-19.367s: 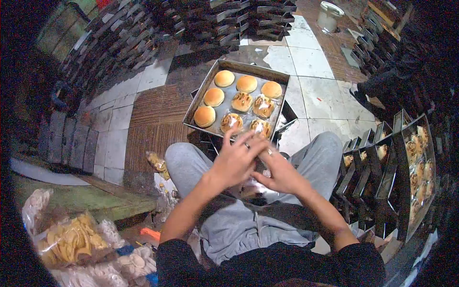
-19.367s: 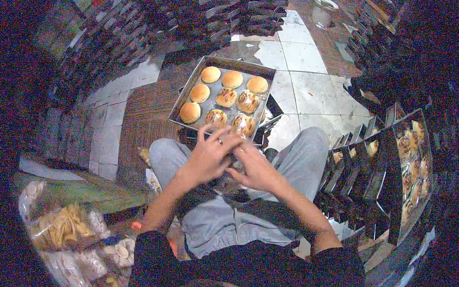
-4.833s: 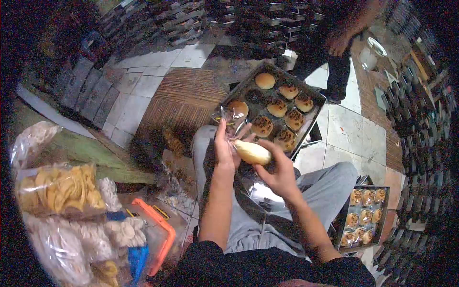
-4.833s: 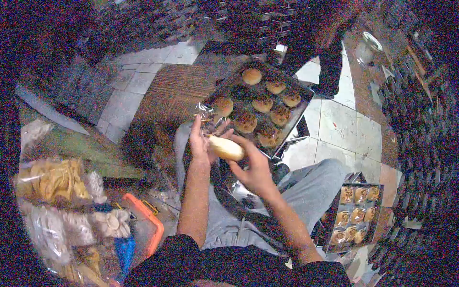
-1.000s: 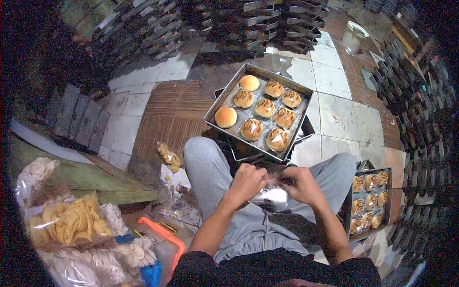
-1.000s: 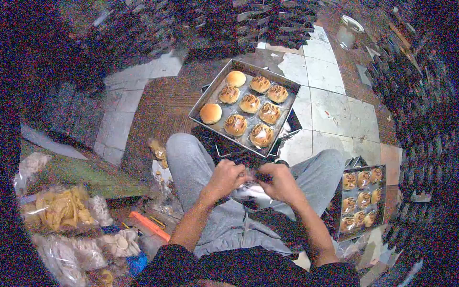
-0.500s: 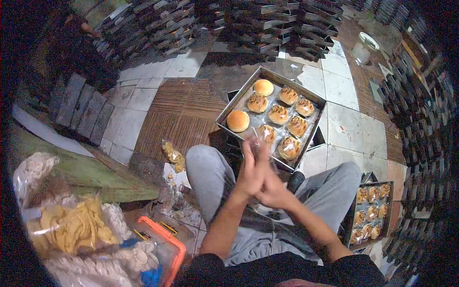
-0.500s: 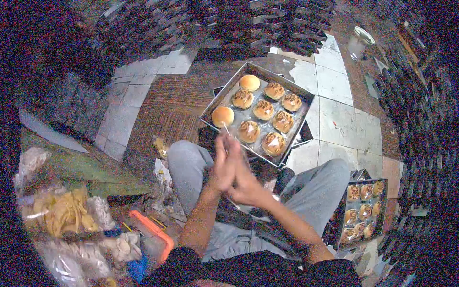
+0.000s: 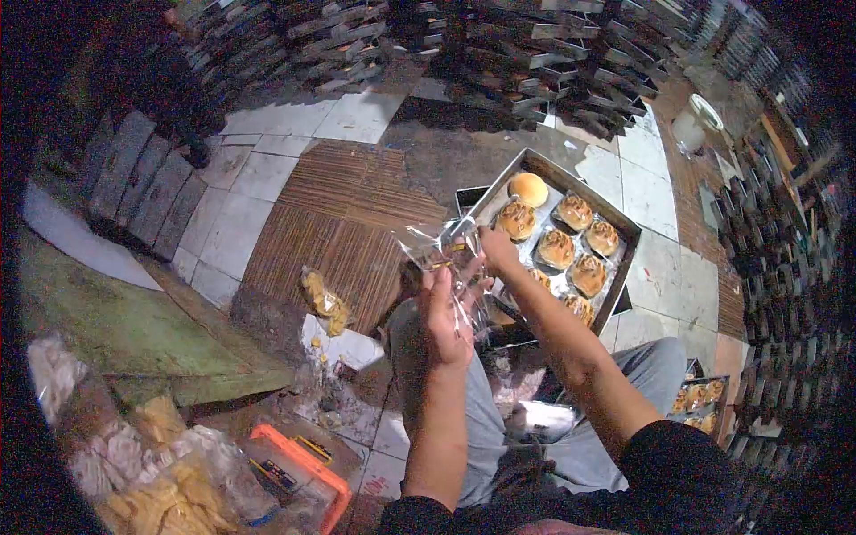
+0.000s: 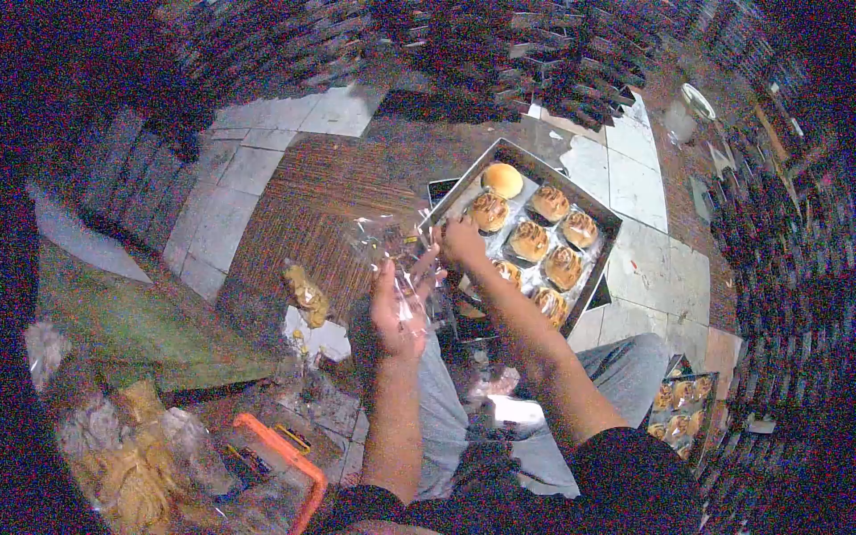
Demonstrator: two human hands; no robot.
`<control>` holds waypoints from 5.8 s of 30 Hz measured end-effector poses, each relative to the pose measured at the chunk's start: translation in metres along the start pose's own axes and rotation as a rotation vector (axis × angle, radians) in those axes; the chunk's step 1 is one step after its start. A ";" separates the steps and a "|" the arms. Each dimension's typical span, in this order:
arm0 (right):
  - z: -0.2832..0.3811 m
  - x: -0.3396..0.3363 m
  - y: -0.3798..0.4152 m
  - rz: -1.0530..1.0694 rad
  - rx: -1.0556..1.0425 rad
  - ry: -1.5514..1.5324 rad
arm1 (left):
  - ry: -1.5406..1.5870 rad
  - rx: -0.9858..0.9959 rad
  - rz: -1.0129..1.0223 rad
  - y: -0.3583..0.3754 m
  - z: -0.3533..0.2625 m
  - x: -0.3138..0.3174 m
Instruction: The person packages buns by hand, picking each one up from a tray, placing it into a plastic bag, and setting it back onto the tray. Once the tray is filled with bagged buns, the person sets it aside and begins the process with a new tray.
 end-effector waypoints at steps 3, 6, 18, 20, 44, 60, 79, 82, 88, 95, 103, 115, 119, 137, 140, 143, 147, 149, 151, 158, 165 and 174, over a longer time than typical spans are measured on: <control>-0.017 0.016 -0.001 0.176 0.052 -0.108 | 0.017 -0.022 -0.049 0.002 -0.007 0.009; -0.019 -0.003 0.064 -0.237 -0.223 -0.568 | -0.015 -0.022 -0.008 0.000 0.002 -0.001; -0.007 -0.119 0.312 -0.285 -0.387 -1.089 | 0.007 -0.194 0.141 0.054 0.024 0.031; 0.016 -0.125 0.329 -0.517 -0.619 -0.603 | 0.040 -0.248 0.179 0.061 0.037 0.042; 0.030 -0.137 0.339 -0.147 -0.408 -1.069 | -0.179 -0.065 0.012 0.110 0.059 0.049; 0.040 -0.128 0.277 -0.381 -0.384 -1.039 | -1.827 0.001 -0.142 0.157 -0.088 0.019; 0.027 -0.165 0.245 -0.111 -0.102 -1.271 | -1.172 0.627 0.147 0.107 -0.085 0.058; 0.010 -0.119 0.216 -0.003 -0.093 -1.467 | -1.275 0.568 0.070 0.116 -0.090 0.061; -0.002 0.012 0.264 0.317 0.099 -1.829 | -1.260 0.217 -0.123 0.169 -0.074 -0.022; 0.009 -0.008 0.283 0.230 0.330 -1.902 | -1.077 0.168 -0.109 0.193 -0.027 -0.015; -0.014 -0.045 0.182 0.123 0.314 -1.657 | -1.053 0.223 0.075 0.145 -0.013 0.039; -0.048 0.051 0.397 0.190 -0.026 -0.032 | -1.984 0.003 0.587 0.133 0.102 -0.016; -0.044 0.025 0.402 -0.001 0.026 -0.230 | -1.872 0.262 0.636 0.141 0.107 0.010; -0.062 -0.130 0.359 -0.021 -0.343 -0.588 | -1.790 0.516 1.175 0.126 0.074 0.101; -0.051 -0.110 0.344 -0.083 -0.365 -0.299 | -1.923 0.693 1.249 0.139 0.074 0.108; -0.044 -0.098 0.310 -0.260 -0.444 -0.181 | -1.700 0.615 1.115 0.148 0.057 0.128; 0.009 -0.072 0.288 -0.138 -0.413 -0.976 | -1.059 0.208 0.276 0.076 0.056 0.089; 0.024 -0.084 0.275 -0.286 -0.306 -0.821 | -0.508 -0.287 0.161 0.045 0.062 0.056; 0.033 -0.096 0.244 -0.223 -0.422 -0.893 | -0.559 0.012 -0.108 0.023 0.028 0.040; -0.101 -0.048 -0.075 -0.395 -0.131 0.223 | -0.294 0.005 -0.200 0.008 0.005 0.025; -0.141 -0.079 -0.124 -0.219 0.122 0.120 | -0.348 -0.074 -0.125 0.007 0.010 0.019; -0.075 -0.089 0.224 -0.147 0.297 -2.171 | -0.258 -0.047 -0.101 0.022 0.026 0.016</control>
Point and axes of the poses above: each hand's wrist, its own y-axis away from the middle knuckle, its own x-axis out of the palm, z = x × y, the point moved 4 cm from there along -y, towards the middle knuckle, and after that the axes turned 1 degree about -x, right-handed, at the moved point
